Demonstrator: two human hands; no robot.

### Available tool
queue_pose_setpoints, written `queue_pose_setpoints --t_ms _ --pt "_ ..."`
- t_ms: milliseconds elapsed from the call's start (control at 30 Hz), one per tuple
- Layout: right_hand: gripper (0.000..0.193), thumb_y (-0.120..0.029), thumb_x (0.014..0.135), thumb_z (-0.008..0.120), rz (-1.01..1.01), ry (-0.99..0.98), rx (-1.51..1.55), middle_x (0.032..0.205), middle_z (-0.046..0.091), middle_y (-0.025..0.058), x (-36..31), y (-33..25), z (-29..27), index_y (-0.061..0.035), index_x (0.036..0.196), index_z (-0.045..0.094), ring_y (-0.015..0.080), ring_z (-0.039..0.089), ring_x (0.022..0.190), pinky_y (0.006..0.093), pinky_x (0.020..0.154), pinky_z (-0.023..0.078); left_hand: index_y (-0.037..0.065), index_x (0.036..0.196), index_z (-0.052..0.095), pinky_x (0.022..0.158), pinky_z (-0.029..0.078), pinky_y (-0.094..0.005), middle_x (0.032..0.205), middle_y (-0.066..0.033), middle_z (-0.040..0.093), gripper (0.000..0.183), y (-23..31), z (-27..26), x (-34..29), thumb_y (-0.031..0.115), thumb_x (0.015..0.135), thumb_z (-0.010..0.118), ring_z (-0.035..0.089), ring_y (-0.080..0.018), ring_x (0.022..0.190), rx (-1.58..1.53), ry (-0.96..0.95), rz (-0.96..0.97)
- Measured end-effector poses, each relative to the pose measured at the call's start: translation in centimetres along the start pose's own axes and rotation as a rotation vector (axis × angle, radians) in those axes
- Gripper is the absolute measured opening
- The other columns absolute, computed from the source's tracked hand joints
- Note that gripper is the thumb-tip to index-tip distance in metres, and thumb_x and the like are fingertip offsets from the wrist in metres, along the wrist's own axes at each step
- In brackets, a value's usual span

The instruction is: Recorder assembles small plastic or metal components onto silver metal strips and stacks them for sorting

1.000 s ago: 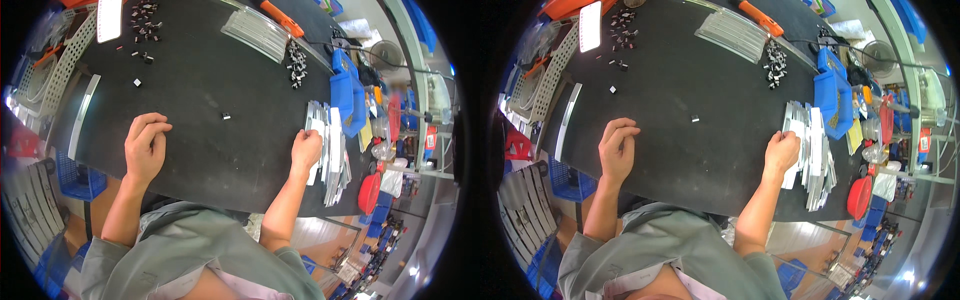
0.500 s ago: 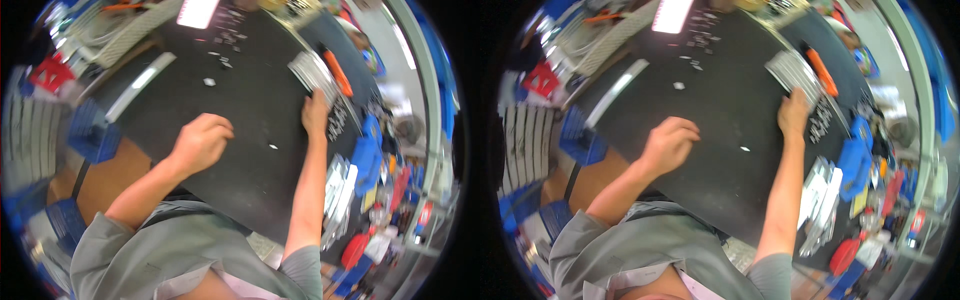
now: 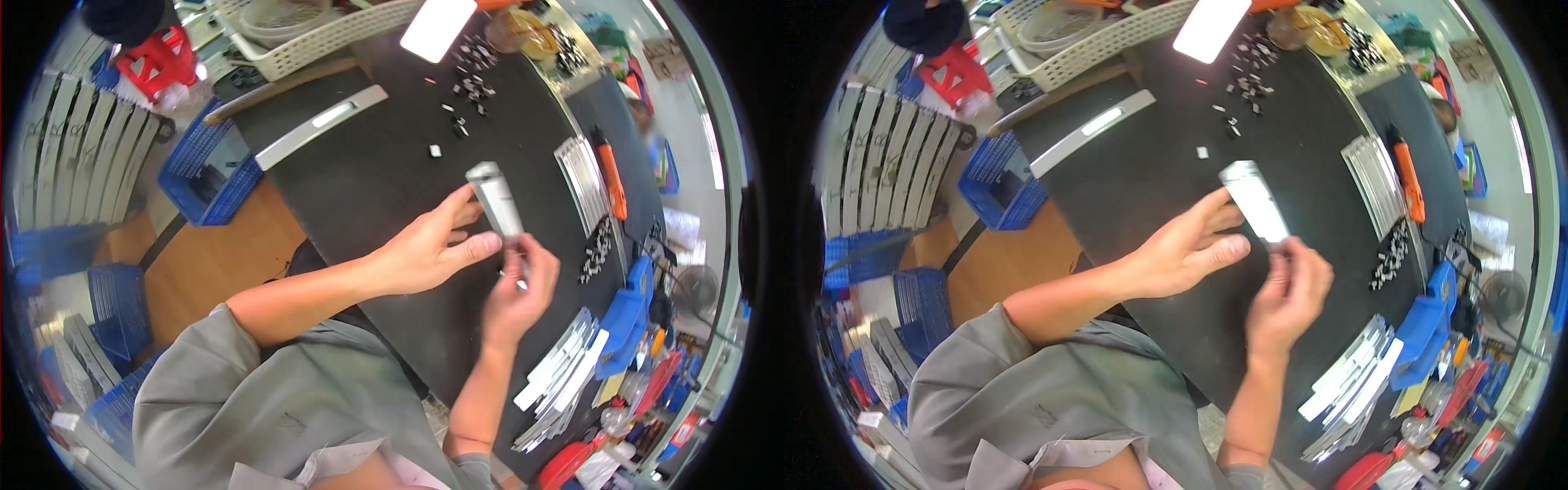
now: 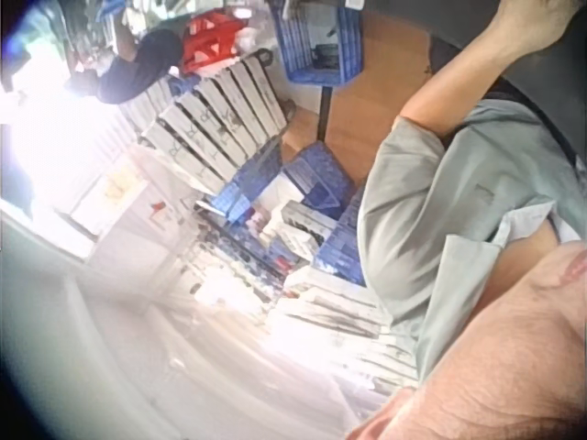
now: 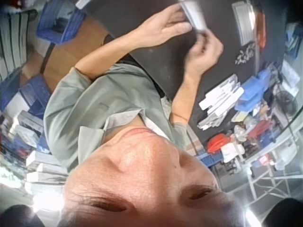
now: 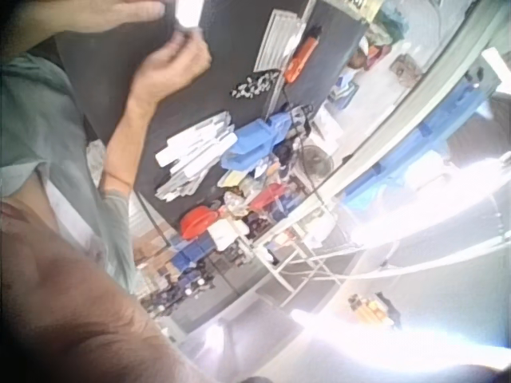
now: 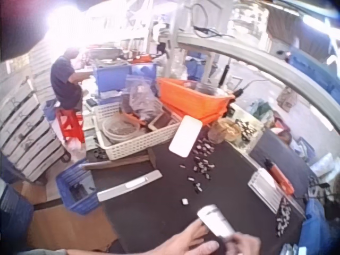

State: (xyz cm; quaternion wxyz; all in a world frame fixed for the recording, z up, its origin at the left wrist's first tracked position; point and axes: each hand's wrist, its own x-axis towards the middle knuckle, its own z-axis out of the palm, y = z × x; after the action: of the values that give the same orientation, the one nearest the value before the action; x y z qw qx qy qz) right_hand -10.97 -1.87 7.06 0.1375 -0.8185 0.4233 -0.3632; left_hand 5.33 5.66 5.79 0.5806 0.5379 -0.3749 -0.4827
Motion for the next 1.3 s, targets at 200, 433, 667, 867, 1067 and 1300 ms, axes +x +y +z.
queue_pose_setpoints --t_ms 200,433,667,867,1067,1300 --pt "0.033 0.006 0.086 0.072 -0.226 0.301 0.034 0.109 0.067 0.0174 -3.4 -0.6 1.6 0.0019 0.118 0.069 0.0348 0.065 0.105 0.0473 0.096 0.054 -0.006 0.120 0.060 0.085 0.059 -0.0293 0.111 -0.0132 0.073 0.018 4.7 1.1 2.2 0.005 0.105 0.058 0.072 -0.0160 0.096 -0.089 0.073 0.399" --pt "0.027 0.013 0.085 0.061 0.007 0.408 0.318 0.103 0.067 0.0165 -3.4 1.9 1.1 0.0036 0.110 0.067 0.0265 0.067 0.088 0.0324 0.076 0.055 -0.004 0.105 0.061 0.082 0.059 -0.0335 0.115 -0.0261 0.073 0.008 2.7 0.6 5.0 0.003 0.104 0.060 0.073 -0.0239 0.096 0.558 0.155 0.586" --pt "0.023 0.011 0.087 0.060 0.174 0.378 0.500 0.101 0.067 0.0157 -3.9 2.5 1.1 0.0030 0.108 0.067 0.0241 0.067 0.085 0.0317 0.076 0.055 -0.007 0.120 0.064 0.090 0.059 -0.0389 0.118 -0.0255 0.073 0.022 2.2 1.5 5.3 0.010 0.108 0.056 0.073 -0.0264 0.100 0.682 0.149 0.570" --pt "0.020 0.009 0.090 0.058 0.310 0.290 0.685 0.098 0.068 0.0126 -4.4 1.9 1.4 0.0028 0.106 0.068 0.0191 0.067 0.079 0.0306 0.071 0.054 -0.003 0.109 0.073 0.079 0.059 -0.0296 0.114 -0.0117 0.078 0.017 1.2 2.1 4.3 0.009 0.105 0.062 0.076 -0.0184 0.089 0.786 0.151 0.371" --pt "0.016 -0.009 0.104 0.059 0.576 -0.031 1.112 0.098 0.070 0.0087 -3.6 1.7 0.6 0.0023 0.111 0.069 0.0163 0.069 0.084 0.0298 0.073 0.056 -0.009 0.110 0.070 0.087 0.061 -0.0371 0.108 -0.0256 0.075 0.021 1.3 2.7 2.8 -0.004 0.090 0.072 0.077 -0.0312 0.100 0.447 0.200 0.811" --pt "0.040 -0.036 0.114 0.045 0.919 -0.057 1.682 0.102 0.067 0.0058 -3.4 2.3 1.0 -0.0018 0.122 0.064 0.0133 0.064 0.091 0.0316 0.080 0.053 -0.008 0.120 0.068 0.091 0.061 -0.0427 0.129 -0.0229 0.068 0.041 0.5 3.6 0.8 -0.007 0.079 0.071 0.071 -0.0357 0.113 0.962 -0.255 0.874"
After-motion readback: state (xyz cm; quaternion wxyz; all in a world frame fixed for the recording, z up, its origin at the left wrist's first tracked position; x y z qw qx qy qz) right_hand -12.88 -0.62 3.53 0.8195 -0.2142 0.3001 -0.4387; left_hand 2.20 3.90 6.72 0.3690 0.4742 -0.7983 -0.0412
